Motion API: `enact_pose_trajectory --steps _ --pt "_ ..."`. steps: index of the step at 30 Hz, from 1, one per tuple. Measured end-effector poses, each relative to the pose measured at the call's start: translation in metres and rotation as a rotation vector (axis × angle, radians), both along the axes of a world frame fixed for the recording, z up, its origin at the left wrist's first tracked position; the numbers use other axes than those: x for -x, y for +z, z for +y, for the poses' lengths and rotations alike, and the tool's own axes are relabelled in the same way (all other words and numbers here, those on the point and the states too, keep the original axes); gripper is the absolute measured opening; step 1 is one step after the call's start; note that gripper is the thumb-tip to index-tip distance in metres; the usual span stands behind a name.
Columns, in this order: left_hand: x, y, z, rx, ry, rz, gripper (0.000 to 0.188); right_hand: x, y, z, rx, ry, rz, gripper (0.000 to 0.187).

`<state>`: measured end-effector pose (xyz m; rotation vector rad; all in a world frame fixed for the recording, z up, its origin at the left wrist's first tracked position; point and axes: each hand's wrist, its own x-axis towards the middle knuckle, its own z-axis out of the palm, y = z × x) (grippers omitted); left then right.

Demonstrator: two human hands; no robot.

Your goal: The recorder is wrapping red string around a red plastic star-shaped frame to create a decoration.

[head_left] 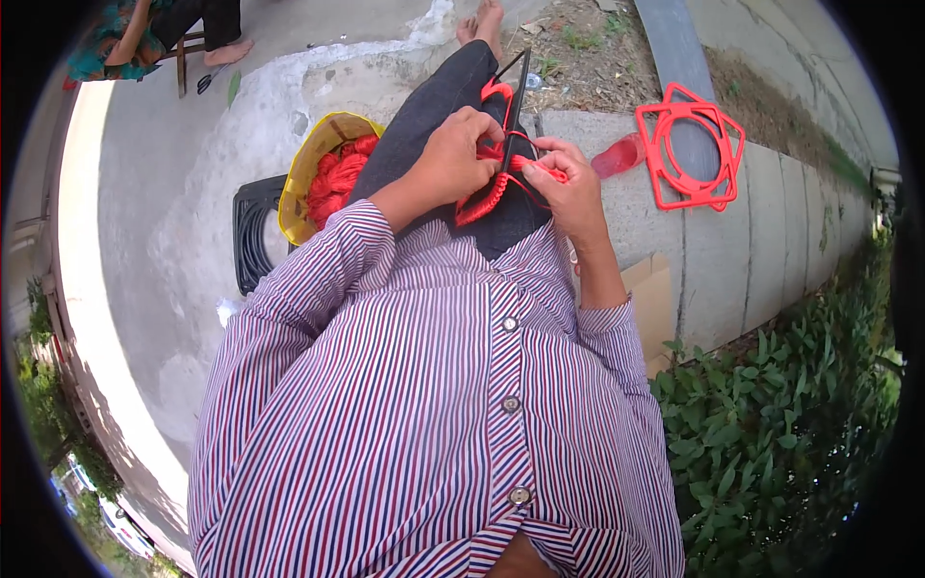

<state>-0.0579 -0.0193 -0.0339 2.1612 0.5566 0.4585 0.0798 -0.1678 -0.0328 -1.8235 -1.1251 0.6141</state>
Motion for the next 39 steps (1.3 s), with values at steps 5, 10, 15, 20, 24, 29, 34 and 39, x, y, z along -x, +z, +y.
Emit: enact_pose_trajectory --steps 5,10,15,20,24,29,34,39 --pt "-0.007 -0.012 0.005 1.283 0.158 0.139 0.051 -0.041 0.043 -0.079 -0.702 -0.098 0.938 0.019" --pt "-0.012 -0.024 -0.028 1.326 0.126 0.014 0.054 -0.102 0.062 -0.173 -0.975 -0.112 1.031 0.017" --pt "-0.006 0.0 -0.04 1.322 0.112 0.053 0.062 -0.064 0.035 -0.13 -0.733 -0.289 1.004 0.014" --pt "-0.002 -0.001 -0.046 1.299 0.072 0.06 0.067 0.025 0.024 -0.042 -0.071 -0.23 0.746 0.013" --pt "-0.004 -0.006 -0.044 1.322 0.085 0.03 0.067 0.018 0.068 -0.046 -0.177 -0.131 0.803 0.015" --pt "-0.007 -0.009 -0.039 1.469 0.064 -0.032 0.066 0.042 0.098 -0.055 -0.118 0.023 1.004 0.018" --pt "-0.014 -0.02 -0.045 0.876 0.199 0.193 0.066 0.041 0.118 -0.053 -0.249 -0.099 0.904 0.023" --pt "0.002 0.049 -0.04 0.092 -0.058 -0.054 0.045 0.01 0.119 -0.061 -0.33 0.214 0.848 0.034"
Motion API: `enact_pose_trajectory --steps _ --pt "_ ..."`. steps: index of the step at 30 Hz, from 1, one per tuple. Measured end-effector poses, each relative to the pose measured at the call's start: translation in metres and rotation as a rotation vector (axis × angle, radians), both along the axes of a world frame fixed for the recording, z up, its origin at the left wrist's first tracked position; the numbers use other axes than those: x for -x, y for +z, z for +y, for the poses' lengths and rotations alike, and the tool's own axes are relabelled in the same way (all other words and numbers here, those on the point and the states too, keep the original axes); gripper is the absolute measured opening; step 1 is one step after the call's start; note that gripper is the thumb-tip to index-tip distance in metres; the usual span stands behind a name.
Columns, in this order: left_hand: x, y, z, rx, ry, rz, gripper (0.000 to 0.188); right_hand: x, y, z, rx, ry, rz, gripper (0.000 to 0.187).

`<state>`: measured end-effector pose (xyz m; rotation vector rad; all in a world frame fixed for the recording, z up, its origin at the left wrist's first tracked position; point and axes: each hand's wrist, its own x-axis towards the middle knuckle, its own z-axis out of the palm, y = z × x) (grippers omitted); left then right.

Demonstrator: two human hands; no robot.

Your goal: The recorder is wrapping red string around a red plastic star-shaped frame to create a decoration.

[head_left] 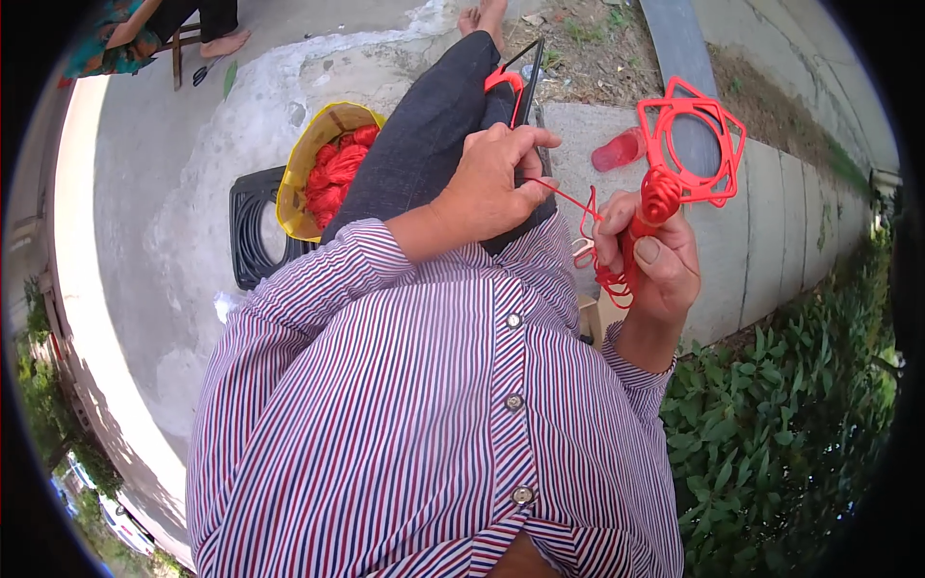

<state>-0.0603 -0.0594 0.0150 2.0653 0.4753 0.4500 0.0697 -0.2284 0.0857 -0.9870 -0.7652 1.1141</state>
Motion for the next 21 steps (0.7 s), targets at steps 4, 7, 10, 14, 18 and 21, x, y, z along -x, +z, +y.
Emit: enact_pose_trajectory --steps 4,7,10,14,18,21 --pt "0.001 -0.028 0.02 0.706 0.196 -0.024 0.011 -0.019 -0.052 0.028 0.2 0.067 -0.786 0.026" --pt "0.01 -0.04 0.033 0.89 0.147 0.224 0.015 -0.007 -0.093 0.05 0.406 0.07 -1.138 0.028" --pt "0.008 -0.043 0.034 0.825 0.116 0.401 0.02 0.013 -0.112 0.066 0.433 -0.007 -0.876 0.031" --pt "0.007 -0.021 0.047 0.145 0.219 0.113 0.028 0.014 -0.097 0.061 0.28 -0.293 -0.739 0.037" --pt "-0.004 0.029 0.02 0.995 0.009 0.026 0.028 0.018 -0.064 0.05 0.103 -0.371 -0.882 0.034" --pt "-0.006 0.026 0.028 1.138 0.032 0.073 0.028 0.001 -0.038 0.034 -0.061 -0.513 -0.272 0.025"
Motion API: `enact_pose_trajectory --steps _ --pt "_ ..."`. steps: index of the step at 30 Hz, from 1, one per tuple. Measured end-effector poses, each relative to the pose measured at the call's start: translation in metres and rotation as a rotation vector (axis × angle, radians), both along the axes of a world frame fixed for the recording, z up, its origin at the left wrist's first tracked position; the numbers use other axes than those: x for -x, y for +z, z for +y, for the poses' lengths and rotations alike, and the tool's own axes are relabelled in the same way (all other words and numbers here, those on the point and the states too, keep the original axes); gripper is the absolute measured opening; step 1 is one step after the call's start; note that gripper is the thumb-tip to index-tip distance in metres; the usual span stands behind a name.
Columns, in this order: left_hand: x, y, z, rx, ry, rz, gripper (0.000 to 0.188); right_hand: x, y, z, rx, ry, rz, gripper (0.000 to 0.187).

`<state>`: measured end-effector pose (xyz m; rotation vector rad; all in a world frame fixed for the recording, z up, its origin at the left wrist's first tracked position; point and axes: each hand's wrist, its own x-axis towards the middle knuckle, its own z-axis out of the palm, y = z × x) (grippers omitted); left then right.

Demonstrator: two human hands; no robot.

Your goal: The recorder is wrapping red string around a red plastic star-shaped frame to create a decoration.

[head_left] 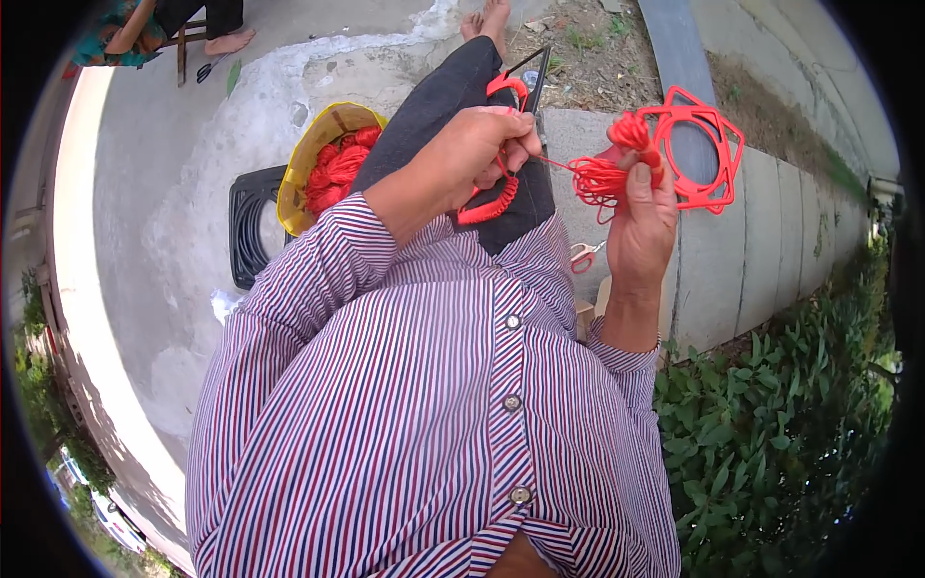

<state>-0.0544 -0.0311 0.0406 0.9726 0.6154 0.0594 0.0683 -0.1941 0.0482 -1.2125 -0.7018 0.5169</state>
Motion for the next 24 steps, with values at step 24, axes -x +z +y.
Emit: enact_pose_trajectory --steps 24 --pt "0.01 -0.028 -0.029 -1.32 -0.113 -0.369 0.02 -0.008 -0.057 -0.06 0.097 0.298 0.554 0.046"
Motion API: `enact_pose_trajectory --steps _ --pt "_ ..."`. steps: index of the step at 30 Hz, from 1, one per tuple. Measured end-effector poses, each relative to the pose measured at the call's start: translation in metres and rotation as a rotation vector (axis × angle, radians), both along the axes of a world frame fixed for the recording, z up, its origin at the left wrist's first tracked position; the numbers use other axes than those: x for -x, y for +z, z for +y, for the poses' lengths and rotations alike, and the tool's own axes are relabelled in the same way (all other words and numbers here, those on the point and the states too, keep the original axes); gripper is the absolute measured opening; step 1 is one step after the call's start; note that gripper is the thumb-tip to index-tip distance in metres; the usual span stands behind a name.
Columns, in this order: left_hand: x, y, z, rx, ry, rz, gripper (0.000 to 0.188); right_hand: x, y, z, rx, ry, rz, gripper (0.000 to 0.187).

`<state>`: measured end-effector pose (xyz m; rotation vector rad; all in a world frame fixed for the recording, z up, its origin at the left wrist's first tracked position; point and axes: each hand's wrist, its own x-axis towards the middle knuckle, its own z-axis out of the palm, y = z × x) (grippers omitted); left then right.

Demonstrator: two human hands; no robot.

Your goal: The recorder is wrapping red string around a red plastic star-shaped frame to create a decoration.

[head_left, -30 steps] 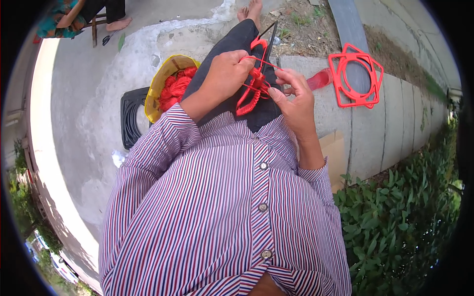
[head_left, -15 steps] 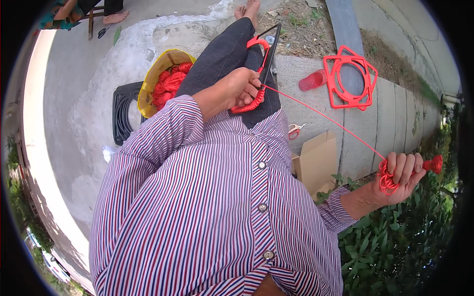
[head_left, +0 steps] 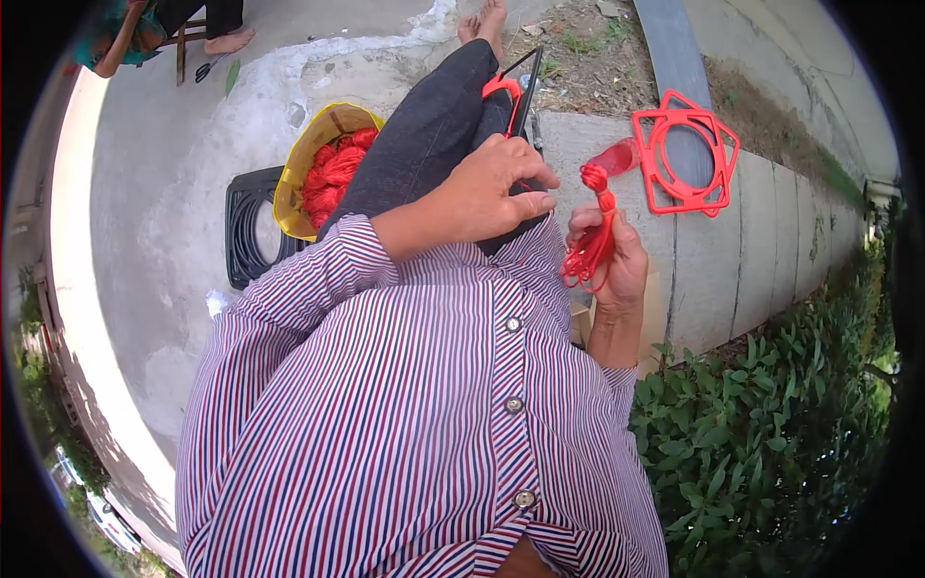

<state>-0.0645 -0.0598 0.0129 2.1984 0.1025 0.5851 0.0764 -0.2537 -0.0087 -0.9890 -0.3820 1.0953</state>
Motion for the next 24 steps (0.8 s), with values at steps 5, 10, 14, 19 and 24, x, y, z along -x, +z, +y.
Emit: enact_pose_trajectory --steps 5,10,14,19,24 --pt "-0.002 0.034 -0.003 1.458 -0.234 0.105 0.014 0.032 0.009 0.044 -0.025 0.153 -0.131 0.047" --pt "0.001 0.018 0.053 0.95 0.076 -0.121 0.017 -0.022 -0.015 0.059 -0.15 0.254 0.182 0.036" --pt "0.013 -0.015 0.067 -0.227 0.091 0.38 0.028 -0.018 -0.009 0.081 0.32 0.119 -0.421 0.028" --pt "-0.004 -0.037 0.035 0.085 0.167 0.38 0.036 0.002 -0.027 0.093 0.33 0.242 -1.062 0.026" --pt "-0.014 -0.057 0.043 0.488 0.4 0.364 0.038 -0.025 0.012 0.066 0.062 -0.136 -0.547 0.014"
